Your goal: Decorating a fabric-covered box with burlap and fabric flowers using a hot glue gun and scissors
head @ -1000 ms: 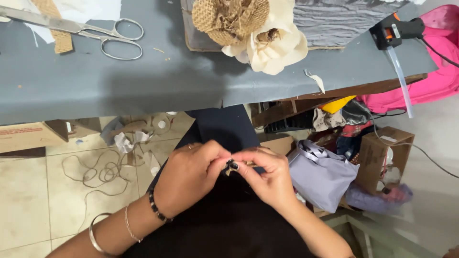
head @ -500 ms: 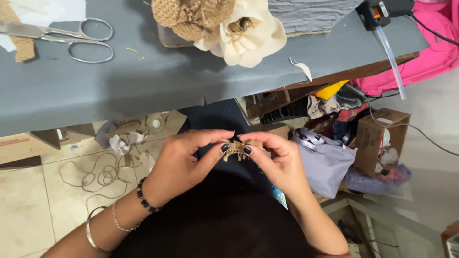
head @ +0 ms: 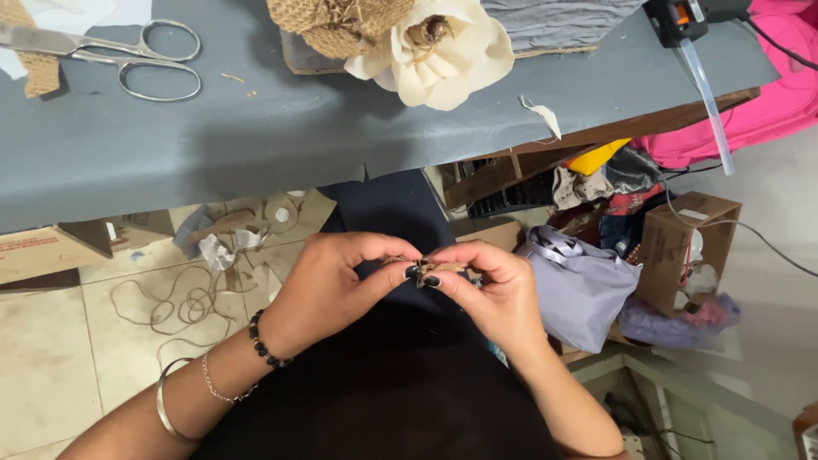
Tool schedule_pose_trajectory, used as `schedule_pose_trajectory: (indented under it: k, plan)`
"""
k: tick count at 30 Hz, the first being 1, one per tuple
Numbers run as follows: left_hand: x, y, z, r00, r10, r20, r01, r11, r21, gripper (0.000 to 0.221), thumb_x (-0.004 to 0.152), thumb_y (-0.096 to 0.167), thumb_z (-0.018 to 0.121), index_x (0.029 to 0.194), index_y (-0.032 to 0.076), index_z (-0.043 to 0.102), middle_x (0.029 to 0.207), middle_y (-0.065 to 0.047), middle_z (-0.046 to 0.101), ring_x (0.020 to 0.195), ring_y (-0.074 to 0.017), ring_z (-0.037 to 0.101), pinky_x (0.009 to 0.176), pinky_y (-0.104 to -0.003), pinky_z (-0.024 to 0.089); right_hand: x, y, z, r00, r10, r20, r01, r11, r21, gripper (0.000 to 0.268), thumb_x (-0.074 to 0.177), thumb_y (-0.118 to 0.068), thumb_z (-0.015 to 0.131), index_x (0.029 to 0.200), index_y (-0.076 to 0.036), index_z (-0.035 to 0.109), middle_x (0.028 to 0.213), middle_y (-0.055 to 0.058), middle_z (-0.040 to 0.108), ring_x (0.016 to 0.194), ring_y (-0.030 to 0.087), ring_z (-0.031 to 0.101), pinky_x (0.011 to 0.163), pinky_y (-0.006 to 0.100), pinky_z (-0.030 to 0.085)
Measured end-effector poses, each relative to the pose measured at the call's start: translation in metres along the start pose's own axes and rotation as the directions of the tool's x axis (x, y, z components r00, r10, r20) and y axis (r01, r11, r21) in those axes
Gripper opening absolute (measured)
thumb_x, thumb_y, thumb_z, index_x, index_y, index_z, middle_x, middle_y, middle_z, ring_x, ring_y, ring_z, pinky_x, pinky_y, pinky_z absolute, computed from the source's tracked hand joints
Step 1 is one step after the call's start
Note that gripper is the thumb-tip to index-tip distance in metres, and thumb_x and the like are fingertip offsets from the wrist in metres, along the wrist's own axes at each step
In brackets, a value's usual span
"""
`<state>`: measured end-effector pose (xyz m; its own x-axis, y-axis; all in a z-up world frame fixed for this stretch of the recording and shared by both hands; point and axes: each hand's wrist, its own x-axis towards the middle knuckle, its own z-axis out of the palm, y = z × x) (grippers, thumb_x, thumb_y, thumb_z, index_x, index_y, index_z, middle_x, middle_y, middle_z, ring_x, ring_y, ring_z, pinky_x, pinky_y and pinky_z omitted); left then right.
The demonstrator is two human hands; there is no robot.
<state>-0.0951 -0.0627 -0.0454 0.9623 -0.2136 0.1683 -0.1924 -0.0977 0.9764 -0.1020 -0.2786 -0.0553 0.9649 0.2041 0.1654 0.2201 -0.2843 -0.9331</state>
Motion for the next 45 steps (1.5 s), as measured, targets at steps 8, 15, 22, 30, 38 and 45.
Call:
schedule_pose_trajectory:
  k: [8, 15, 22, 30, 38, 45]
  plan:
    - [-0.007, -0.006, 0.008, 0.997, 0.054, -0.062, -0.050, 0.997, 0.060, 0.013, 0.083, 0.010, 0.078, 0.096, 0.010, 0.080, 0.073, -0.009, 0.078, 0.073, -0.0278, 0.078, 0.066, -0.035, 0.061, -0.003, 0.003, 0.003, 0.999, -0.031, -0.032, 0.027, 0.995, -0.099, 0.018, 0.084, -0.007, 0.083, 0.101, -0.005, 0.082, 0.078, 0.007, 0.081, 0.070, 0.015, 0.075, 0.068, 0.030, 0.059]
    - [-0.010, -0.008, 0.008, 0.995, 0.023, -0.098, -0.013, 0.995, 0.101, 0.011, 0.087, 0.014, 0.076, 0.097, 0.015, 0.079, 0.073, -0.004, 0.077, 0.073, -0.0230, 0.078, 0.065, -0.031, 0.060, -0.001, 0.001, 0.005, 1.000, 0.018, -0.002, -0.018, 0.992, 0.127, 0.017, 0.087, -0.006, 0.080, 0.103, -0.002, 0.079, 0.083, 0.008, 0.077, 0.076, 0.011, 0.066, 0.073, 0.029, 0.058]
    - [-0.013, -0.007, 0.009, 0.992, 0.040, -0.119, -0.021, 0.987, 0.161, 0.011, 0.086, 0.011, 0.076, 0.097, 0.012, 0.079, 0.081, -0.010, 0.080, 0.082, -0.0309, 0.078, 0.067, -0.037, 0.061, -0.001, 0.004, 0.006, 0.999, 0.054, 0.002, -0.054, 0.994, 0.096, 0.013, 0.085, -0.005, 0.082, 0.096, -0.002, 0.079, 0.071, 0.005, 0.068, 0.070, 0.008, 0.058, 0.065, 0.027, 0.055]
    - [-0.013, -0.011, 0.013, 0.990, 0.051, -0.133, -0.029, 0.986, 0.162, 0.010, 0.087, 0.012, 0.076, 0.096, 0.009, 0.080, 0.080, -0.010, 0.080, 0.082, -0.0323, 0.078, 0.069, -0.037, 0.062, -0.001, -0.003, 0.010, 0.998, -0.014, -0.055, 0.006, 0.989, -0.145, 0.013, 0.079, -0.013, 0.089, 0.089, -0.008, 0.081, 0.065, 0.005, 0.068, 0.062, 0.012, 0.061, 0.060, 0.028, 0.054]
    - [-0.012, -0.011, 0.010, 0.995, 0.061, -0.085, -0.044, 0.981, 0.188, 0.012, 0.088, 0.009, 0.072, 0.097, 0.007, 0.080, 0.083, -0.012, 0.080, 0.083, -0.0349, 0.077, 0.071, -0.041, 0.061, -0.001, 0.005, 0.012, 0.995, -0.059, -0.082, 0.043, 0.982, -0.185, 0.010, 0.079, -0.009, 0.086, 0.088, -0.008, 0.082, 0.073, 0.007, 0.076, 0.065, 0.019, 0.070, 0.065, 0.032, 0.057]
    - [-0.011, -0.011, 0.009, 0.996, 0.052, -0.075, -0.041, 0.988, 0.148, 0.013, 0.087, 0.008, 0.072, 0.097, 0.007, 0.080, 0.085, -0.013, 0.081, 0.083, -0.0351, 0.077, 0.069, -0.040, 0.061, 0.003, -0.001, 0.016, 0.997, -0.064, -0.039, 0.057, 0.985, -0.163, 0.015, 0.084, -0.008, 0.082, 0.099, -0.007, 0.082, 0.080, 0.010, 0.079, 0.071, 0.021, 0.074, 0.068, 0.035, 0.058]
